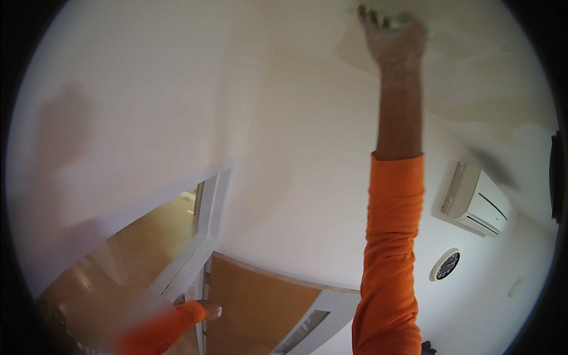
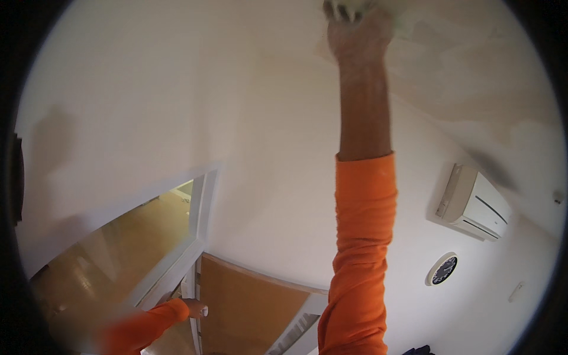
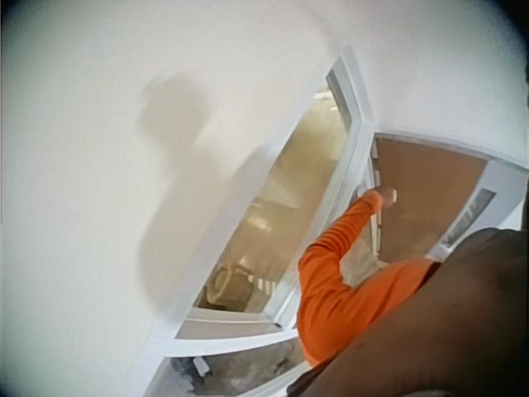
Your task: The person scoops plaster from a container onto a green trowel and applies it to the upper wall near the ceiling. The person repeatedly reloads the trowel and smooths the plaster across the wall surface.
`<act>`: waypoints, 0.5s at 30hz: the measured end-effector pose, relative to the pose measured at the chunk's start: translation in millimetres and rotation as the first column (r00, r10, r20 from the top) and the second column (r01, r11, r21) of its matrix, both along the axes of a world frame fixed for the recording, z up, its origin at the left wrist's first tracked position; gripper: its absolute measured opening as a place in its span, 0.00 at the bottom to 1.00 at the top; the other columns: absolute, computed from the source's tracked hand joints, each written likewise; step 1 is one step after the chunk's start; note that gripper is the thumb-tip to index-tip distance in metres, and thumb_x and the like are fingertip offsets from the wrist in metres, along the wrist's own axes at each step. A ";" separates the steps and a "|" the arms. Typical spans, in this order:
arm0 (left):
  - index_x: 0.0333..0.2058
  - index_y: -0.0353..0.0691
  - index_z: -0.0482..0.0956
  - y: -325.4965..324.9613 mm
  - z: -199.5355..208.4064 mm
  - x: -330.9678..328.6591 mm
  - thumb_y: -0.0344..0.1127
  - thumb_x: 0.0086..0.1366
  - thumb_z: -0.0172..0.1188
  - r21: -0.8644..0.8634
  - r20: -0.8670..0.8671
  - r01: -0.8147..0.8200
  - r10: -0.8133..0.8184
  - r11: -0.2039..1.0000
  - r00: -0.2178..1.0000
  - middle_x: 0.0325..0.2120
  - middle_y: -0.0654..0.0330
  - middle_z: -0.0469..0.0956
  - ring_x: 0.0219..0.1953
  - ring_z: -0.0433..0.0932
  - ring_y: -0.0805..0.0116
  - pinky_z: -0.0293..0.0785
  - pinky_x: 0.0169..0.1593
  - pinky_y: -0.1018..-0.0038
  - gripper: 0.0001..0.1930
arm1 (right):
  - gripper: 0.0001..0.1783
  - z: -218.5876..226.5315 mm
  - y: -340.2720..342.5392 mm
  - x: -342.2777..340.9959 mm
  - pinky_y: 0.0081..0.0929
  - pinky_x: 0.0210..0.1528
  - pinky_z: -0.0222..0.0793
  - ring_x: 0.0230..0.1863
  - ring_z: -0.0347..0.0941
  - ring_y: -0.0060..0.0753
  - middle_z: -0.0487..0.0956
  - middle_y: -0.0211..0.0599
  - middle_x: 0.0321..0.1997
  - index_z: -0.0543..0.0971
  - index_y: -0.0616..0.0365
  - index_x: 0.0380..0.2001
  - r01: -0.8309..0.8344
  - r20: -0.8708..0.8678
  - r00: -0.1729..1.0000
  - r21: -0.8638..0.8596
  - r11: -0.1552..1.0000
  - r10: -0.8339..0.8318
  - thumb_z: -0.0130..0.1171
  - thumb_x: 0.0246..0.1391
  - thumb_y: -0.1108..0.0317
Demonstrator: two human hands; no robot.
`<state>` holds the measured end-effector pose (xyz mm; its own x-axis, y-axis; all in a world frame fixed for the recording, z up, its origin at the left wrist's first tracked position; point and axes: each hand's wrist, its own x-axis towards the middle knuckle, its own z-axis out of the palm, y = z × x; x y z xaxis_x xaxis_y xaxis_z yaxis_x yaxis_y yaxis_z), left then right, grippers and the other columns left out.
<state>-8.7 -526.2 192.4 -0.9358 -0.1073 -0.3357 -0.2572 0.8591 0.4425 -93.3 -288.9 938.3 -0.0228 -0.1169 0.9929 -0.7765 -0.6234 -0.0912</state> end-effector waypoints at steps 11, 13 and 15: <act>0.44 0.44 0.80 -5.9 -36.5 -14.6 0.39 0.59 0.59 -0.056 -0.025 0.031 -0.033 0.998 0.999 0.38 0.55 0.83 0.42 0.81 0.57 0.74 0.47 0.61 0.15 | 0.30 -43.1 92.1 35.1 0.47 0.59 0.65 0.59 0.64 0.46 0.64 0.46 0.63 0.61 0.59 0.63 0.449 0.116 0.833 -0.715 0.537 -0.542 0.52 0.59 0.64; 0.44 0.44 0.80 -9.7 -44.5 -16.5 0.38 0.58 0.59 -0.080 -0.035 0.041 -0.043 0.996 0.998 0.38 0.56 0.83 0.41 0.81 0.57 0.73 0.46 0.61 0.15 | 0.30 -44.0 97.3 36.2 0.46 0.57 0.66 0.58 0.65 0.46 0.65 0.45 0.62 0.62 0.58 0.63 0.466 0.175 0.769 -0.811 0.352 -0.615 0.52 0.58 0.65; 0.45 0.44 0.80 -13.9 -37.5 -24.4 0.38 0.58 0.59 -0.082 -0.021 0.043 -0.045 0.996 0.999 0.38 0.55 0.83 0.41 0.80 0.57 0.73 0.45 0.61 0.15 | 0.29 -30.6 117.9 52.9 0.45 0.55 0.67 0.56 0.67 0.46 0.67 0.44 0.61 0.63 0.56 0.62 0.512 0.278 0.550 -0.857 0.054 -0.788 0.53 0.57 0.66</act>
<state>-33.1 -540.1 154.9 -0.9475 -0.0916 -0.3062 -0.2088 0.9028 0.3759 -40.3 -171.0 907.7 0.5829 0.6210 0.5239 -0.8063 0.5216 0.2788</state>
